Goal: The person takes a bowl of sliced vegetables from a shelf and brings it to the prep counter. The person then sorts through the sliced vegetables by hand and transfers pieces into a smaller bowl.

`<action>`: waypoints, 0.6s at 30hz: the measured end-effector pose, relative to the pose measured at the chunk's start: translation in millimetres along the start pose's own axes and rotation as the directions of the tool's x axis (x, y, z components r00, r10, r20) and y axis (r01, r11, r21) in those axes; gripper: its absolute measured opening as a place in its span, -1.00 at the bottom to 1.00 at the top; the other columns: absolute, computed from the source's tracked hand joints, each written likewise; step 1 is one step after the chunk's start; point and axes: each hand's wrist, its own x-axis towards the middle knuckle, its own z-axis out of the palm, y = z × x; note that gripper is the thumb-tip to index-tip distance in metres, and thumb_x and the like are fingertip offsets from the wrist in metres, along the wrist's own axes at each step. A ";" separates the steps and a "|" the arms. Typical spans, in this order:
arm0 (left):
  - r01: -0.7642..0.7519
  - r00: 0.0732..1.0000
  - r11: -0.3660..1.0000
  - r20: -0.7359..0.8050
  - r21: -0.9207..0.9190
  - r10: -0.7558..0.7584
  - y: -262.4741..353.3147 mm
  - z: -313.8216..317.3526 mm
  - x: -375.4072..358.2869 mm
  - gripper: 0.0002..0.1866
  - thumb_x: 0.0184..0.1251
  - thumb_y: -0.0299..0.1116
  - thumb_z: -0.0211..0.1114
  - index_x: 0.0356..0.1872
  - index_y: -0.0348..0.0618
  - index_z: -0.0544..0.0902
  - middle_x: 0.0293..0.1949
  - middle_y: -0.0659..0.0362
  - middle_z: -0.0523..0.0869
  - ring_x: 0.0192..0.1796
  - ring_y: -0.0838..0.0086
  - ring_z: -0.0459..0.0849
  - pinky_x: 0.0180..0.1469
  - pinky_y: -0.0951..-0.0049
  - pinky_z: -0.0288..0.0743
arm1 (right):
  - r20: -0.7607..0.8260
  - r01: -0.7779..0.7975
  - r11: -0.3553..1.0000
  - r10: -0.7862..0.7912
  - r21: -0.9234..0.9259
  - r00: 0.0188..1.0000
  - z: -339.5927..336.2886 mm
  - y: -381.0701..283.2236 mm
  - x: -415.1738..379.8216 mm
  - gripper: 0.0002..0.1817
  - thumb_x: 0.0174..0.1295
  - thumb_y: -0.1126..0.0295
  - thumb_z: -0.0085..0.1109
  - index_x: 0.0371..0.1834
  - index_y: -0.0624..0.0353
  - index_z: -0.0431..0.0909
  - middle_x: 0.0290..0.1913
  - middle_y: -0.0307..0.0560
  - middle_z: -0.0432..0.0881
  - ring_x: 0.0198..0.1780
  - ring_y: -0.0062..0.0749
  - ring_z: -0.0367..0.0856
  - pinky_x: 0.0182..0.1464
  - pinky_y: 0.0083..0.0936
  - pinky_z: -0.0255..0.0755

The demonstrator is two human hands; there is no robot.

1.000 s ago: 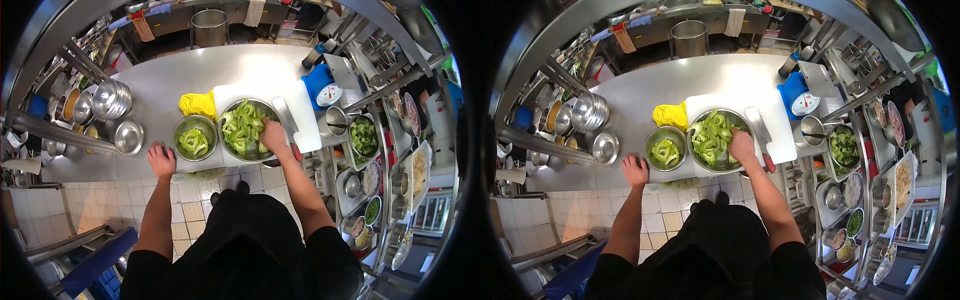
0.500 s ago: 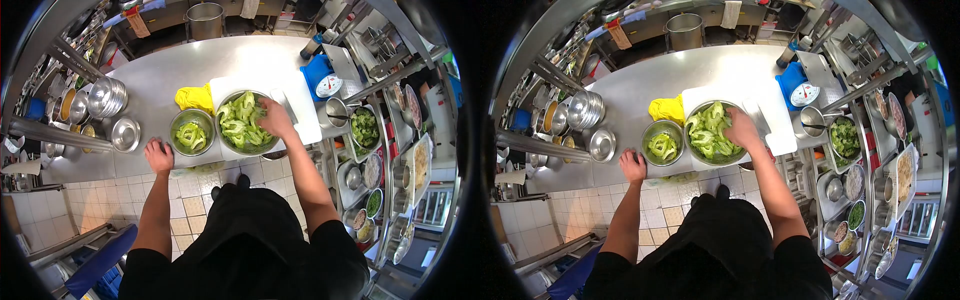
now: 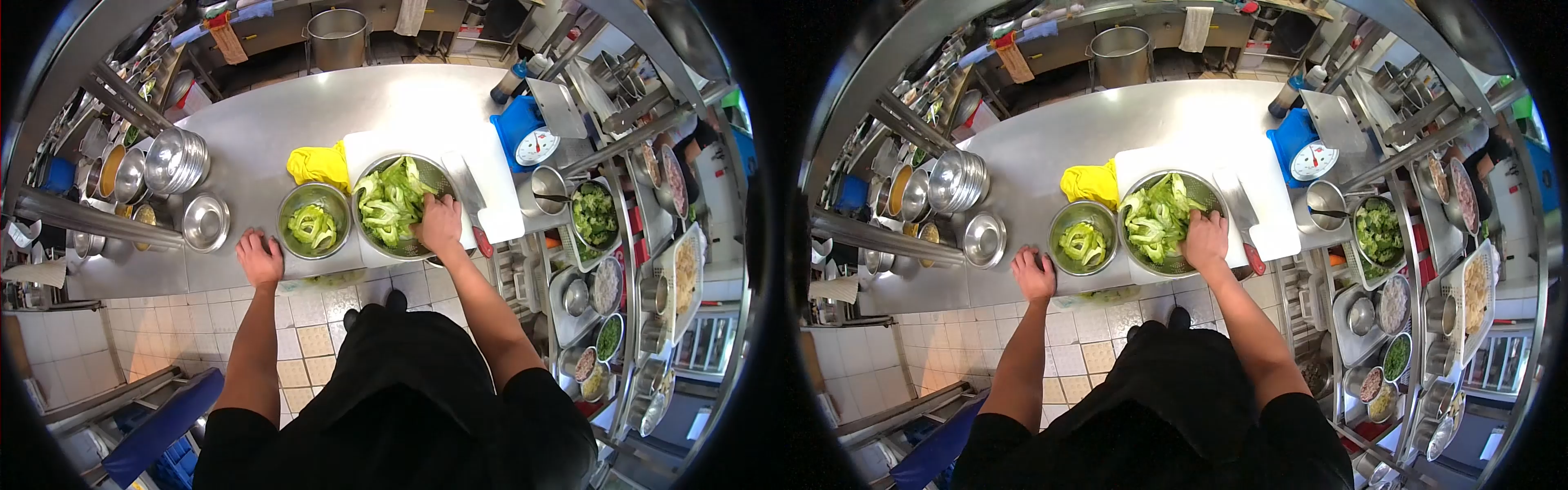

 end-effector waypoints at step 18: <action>-0.029 0.999 0.999 -0.024 -0.014 0.029 -3.4 3.6 -0.2 -0.66 0.29 -0.28 0.32 0.04 -0.18 0.61 0.25 -0.03 0.57 0.33 -0.05 0.44 0.39 -0.01 0.33 | 0.231 -0.185 0.232 -0.190 0.955 0.954 -66.6 45.7 -1.1 -0.65 0.17 0.48 0.47 0.01 0.36 0.64 -0.18 -0.12 0.74 -0.21 -0.47 0.69 -0.07 -0.54 0.54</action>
